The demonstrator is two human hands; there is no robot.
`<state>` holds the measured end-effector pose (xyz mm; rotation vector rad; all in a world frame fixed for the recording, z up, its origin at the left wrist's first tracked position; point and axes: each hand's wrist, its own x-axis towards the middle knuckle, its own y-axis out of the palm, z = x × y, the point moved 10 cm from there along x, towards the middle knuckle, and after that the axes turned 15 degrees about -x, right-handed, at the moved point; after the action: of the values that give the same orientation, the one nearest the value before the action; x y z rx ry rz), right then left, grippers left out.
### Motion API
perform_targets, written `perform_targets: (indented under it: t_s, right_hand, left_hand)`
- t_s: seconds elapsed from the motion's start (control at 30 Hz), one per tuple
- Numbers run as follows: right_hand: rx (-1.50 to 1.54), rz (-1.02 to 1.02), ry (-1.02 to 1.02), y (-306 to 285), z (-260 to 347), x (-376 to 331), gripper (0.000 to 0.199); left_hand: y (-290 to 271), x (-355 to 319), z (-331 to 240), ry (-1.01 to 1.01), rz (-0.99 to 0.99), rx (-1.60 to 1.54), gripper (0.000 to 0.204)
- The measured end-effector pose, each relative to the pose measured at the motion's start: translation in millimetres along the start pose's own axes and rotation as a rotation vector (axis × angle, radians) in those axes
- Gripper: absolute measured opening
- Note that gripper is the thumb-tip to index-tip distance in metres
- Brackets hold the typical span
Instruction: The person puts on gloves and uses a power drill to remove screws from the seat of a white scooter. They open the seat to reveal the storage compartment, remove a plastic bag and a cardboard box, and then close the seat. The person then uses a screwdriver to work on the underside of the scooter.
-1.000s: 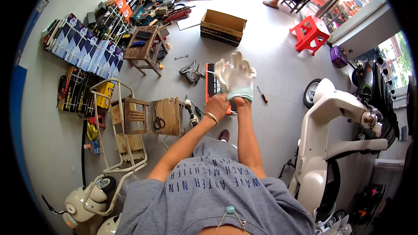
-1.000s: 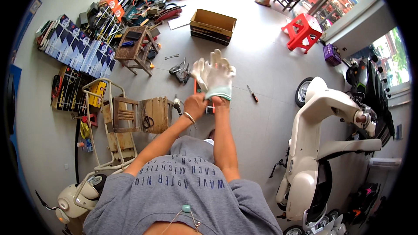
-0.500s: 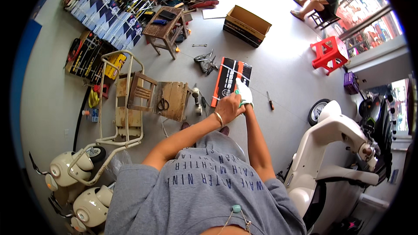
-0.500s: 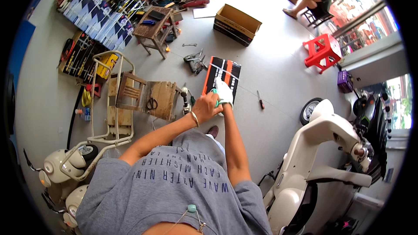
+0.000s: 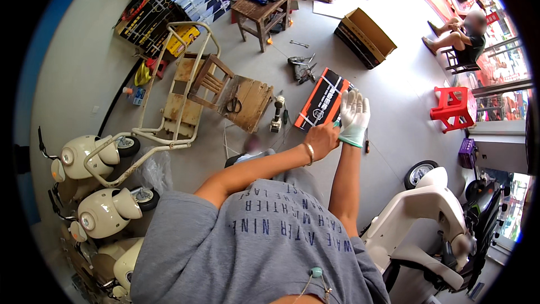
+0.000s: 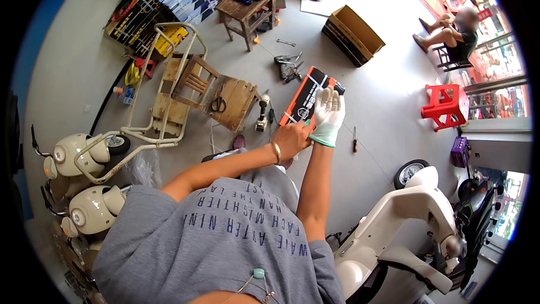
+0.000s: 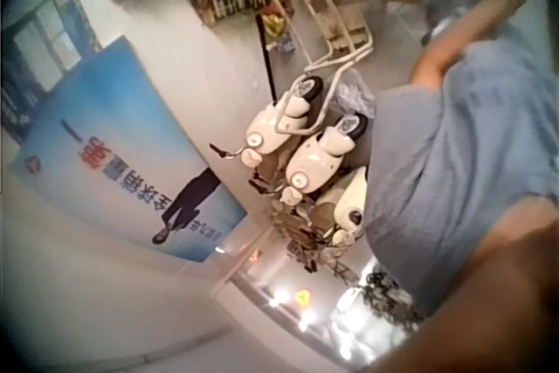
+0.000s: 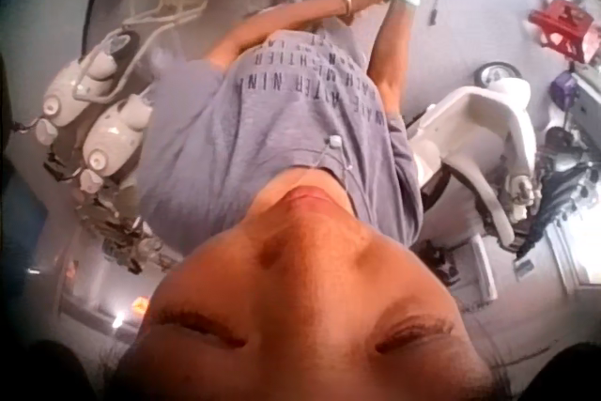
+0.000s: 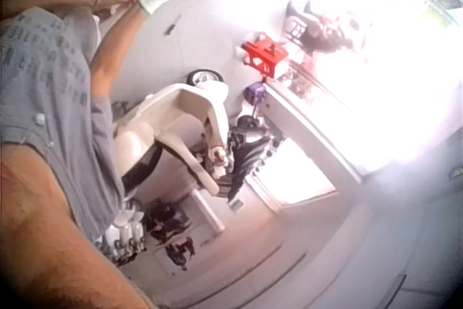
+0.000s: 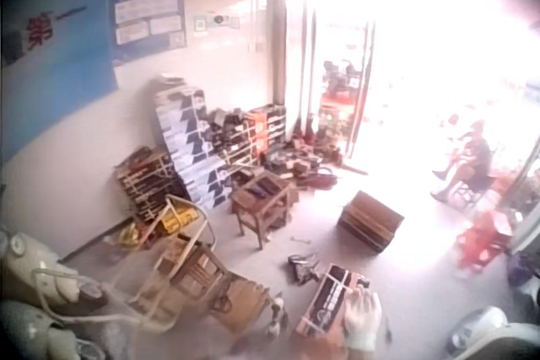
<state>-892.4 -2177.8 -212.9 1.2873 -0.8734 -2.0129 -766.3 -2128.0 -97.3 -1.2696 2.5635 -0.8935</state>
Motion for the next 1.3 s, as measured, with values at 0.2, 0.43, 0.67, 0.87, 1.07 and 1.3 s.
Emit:
perform_targets:
  t_s: [0.2, 0.43, 0.67, 0.87, 1.07, 1.3]
  right_hand:
    - [0.326, 0.08, 0.013, 64.3, 16.1, -34.7, 0.032]
    - [0.226, 0.203, -0.1, 91.7, 42.6, -61.0, 0.033]
    - [0.524, 0.306, -0.03, 93.1, 61.1, -78.3, 0.017]
    - [-0.865, 0.14, -0.543, 103.2, 91.6, -131.0, 0.016]
    - [-1.185, 0.165, -0.131, 73.1, 1.0, -147.7, 0.013]
    - [-1.163, 0.229, -0.043, 52.1, -32.0, -143.3, 0.02]
  left_hand:
    - [-44.7, 13.2, -40.8, 0.19, -0.186, -0.364, 0.022]
    - [-17.6, 12.7, -41.0, -0.137, 0.097, -1.116, 0.012]
    - [-25.1, 8.2, -55.7, 0.273, 0.006, -0.496, 0.022]
    - [-67.6, 20.9, -19.9, -0.055, 0.007, -0.584, 0.048]
    - [-59.8, 20.9, 8.6, -0.168, 0.121, -0.763, 0.046]
    - [-33.5, -15.9, 80.0, -0.658, 0.076, -1.135, 0.01]
